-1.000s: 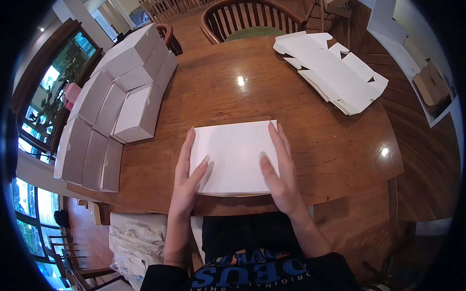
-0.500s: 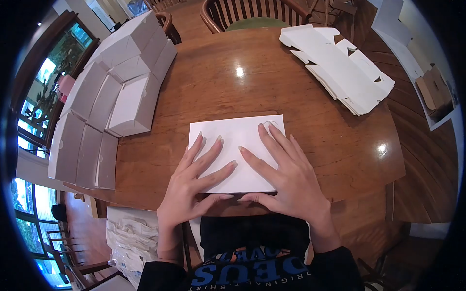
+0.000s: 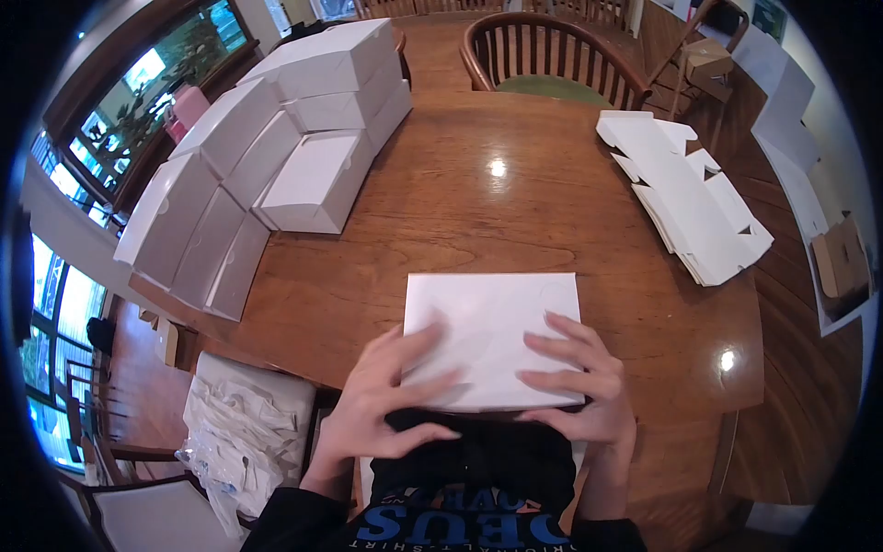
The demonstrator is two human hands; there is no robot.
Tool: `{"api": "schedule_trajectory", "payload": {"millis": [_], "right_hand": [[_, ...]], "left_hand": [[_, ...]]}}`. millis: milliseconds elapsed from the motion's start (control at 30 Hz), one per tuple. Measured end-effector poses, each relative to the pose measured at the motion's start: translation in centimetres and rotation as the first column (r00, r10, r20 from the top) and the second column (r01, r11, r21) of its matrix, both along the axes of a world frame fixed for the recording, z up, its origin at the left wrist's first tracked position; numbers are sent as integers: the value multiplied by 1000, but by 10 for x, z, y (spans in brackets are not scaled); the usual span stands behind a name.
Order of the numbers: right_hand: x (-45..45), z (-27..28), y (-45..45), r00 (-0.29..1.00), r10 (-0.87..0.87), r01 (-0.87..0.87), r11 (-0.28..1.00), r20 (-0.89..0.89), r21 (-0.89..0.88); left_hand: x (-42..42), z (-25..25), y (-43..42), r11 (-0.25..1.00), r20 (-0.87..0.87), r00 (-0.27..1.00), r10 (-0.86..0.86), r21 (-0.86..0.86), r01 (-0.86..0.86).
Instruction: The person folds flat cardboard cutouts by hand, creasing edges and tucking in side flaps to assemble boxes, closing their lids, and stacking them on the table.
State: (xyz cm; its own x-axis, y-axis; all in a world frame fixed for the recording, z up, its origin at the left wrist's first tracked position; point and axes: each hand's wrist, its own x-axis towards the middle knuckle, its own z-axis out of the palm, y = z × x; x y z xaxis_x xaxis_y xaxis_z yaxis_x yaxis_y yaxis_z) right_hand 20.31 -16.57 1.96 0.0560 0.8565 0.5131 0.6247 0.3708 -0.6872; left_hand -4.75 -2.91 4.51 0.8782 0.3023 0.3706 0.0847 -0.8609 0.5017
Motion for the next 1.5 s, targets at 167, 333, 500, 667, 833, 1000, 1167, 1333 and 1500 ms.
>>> {"api": "schedule_trajectory", "payload": {"millis": [167, 333, 500, 667, 833, 1000, 1167, 1333, 1500], "right_hand": [[0, -4, -5, 986, 88, -82, 996, -139, 48], [-5, -5, 0, 986, 110, -105, 993, -124, 48], [-21, -10, 0, 976, -71, 103, 983, -206, 152], [-17, -18, -2, 947, -198, 253, 945, -254, 209], [-18, -14, -2, 977, -203, 210, 964, -58, 160], [-19, -12, -1, 979, -203, 201, 971, 4, 128], [-22, -10, 2, 971, -235, 231, 970, 43, 73], [-24, -15, 3, 970, -232, 231, 973, 75, 21], [-25, -14, 2, 969, -214, 215, 977, 122, 7]], "left_hand": [[-12, -24, 2, 958, 318, 933, 169, -277, -79], [-9, -37, 13, 933, 181, 982, 45, -360, 24], [-9, -33, 31, 934, 408, 897, 171, -357, -15], [-30, -9, 86, 820, 576, 584, 572, -376, -432], [-25, 17, 141, 657, 564, 467, 681, -189, -730], [-10, 1, 162, 331, 499, 315, 808, 58, -942], [-5, -2, 164, 250, 517, 362, 775, 276, -928], [2, 5, 183, 200, 509, 428, 747, 442, -875], [15, 4, 201, 189, 477, 424, 770, 464, -866]]}}
